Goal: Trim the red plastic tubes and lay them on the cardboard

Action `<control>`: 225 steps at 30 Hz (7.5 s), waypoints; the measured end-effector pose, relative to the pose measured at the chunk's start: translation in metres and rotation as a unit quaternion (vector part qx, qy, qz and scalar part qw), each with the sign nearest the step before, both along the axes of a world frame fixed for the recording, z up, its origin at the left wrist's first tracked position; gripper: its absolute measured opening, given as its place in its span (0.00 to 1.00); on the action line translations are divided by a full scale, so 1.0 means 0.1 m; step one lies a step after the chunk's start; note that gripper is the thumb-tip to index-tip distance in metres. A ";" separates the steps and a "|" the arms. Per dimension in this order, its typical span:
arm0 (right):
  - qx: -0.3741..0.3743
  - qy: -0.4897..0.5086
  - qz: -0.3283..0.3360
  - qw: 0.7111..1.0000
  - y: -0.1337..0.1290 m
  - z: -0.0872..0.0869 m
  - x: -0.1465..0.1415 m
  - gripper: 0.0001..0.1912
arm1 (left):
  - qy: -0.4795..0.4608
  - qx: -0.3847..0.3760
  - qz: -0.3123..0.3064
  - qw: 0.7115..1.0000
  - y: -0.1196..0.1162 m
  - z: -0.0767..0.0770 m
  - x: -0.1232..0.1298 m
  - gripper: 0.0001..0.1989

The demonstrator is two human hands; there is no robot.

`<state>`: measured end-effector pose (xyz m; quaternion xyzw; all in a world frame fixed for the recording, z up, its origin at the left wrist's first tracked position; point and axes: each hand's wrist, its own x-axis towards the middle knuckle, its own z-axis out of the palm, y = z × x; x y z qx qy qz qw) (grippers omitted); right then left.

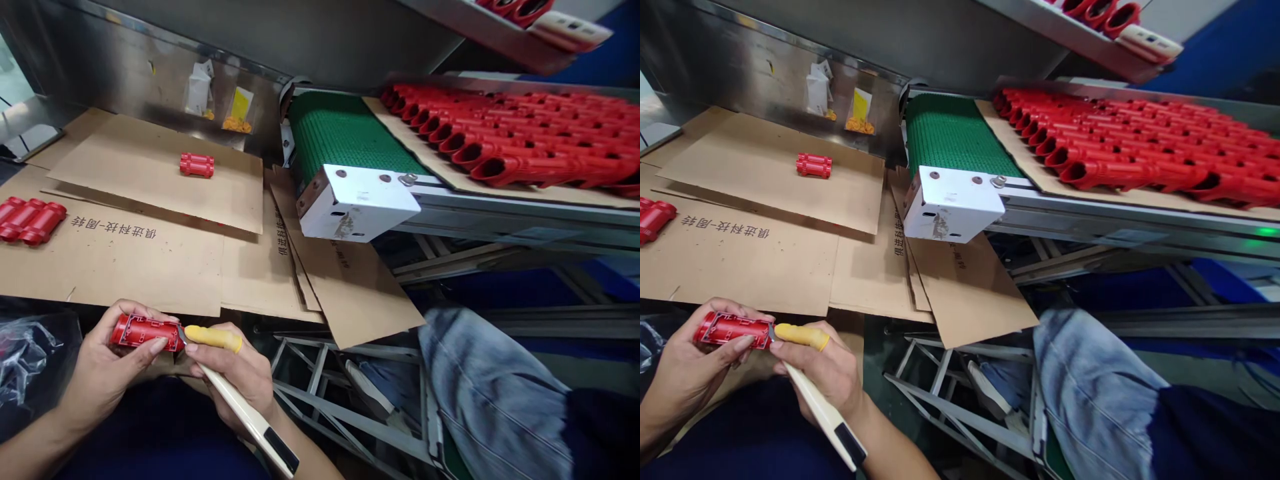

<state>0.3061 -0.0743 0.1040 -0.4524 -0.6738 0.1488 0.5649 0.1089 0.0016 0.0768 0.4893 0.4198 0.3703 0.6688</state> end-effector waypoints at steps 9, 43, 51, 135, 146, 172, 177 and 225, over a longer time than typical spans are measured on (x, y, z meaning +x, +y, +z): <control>-0.058 0.016 -0.017 0.998 -0.07 -0.04 -0.03 0.16 | 0.030 0.100 0.035 0.994 -0.02 0.06 0.04 0.14; 0.023 -0.027 -0.047 0.998 -0.05 -0.06 -0.11 0.20 | -0.011 0.274 0.076 0.959 -0.17 0.09 0.11 0.24; -0.013 -0.009 -0.045 0.999 -0.08 -0.07 -0.12 0.19 | 0.014 0.225 0.087 0.970 -0.20 0.13 0.13 0.23; -0.315 0.179 -0.003 0.932 0.02 -0.15 0.18 0.12 | 0.099 -0.053 -0.169 0.979 0.17 0.03 -0.06 0.19; -0.223 0.117 -0.081 0.964 -0.11 -0.27 0.08 0.08 | 0.087 -0.106 -0.058 0.989 0.13 0.07 0.13 0.27; -0.052 0.037 0.047 0.997 -0.09 0.05 0.05 0.21 | -0.149 -0.223 0.004 0.963 0.18 0.22 0.17 0.30; -0.058 0.056 0.052 0.995 -0.05 -0.05 -0.02 0.22 | -0.150 -0.210 0.021 0.966 0.17 0.23 0.19 0.28; -0.081 0.099 -0.069 0.989 -0.03 -0.14 -0.06 0.10 | -0.125 -0.133 0.029 0.983 0.10 0.15 0.22 0.23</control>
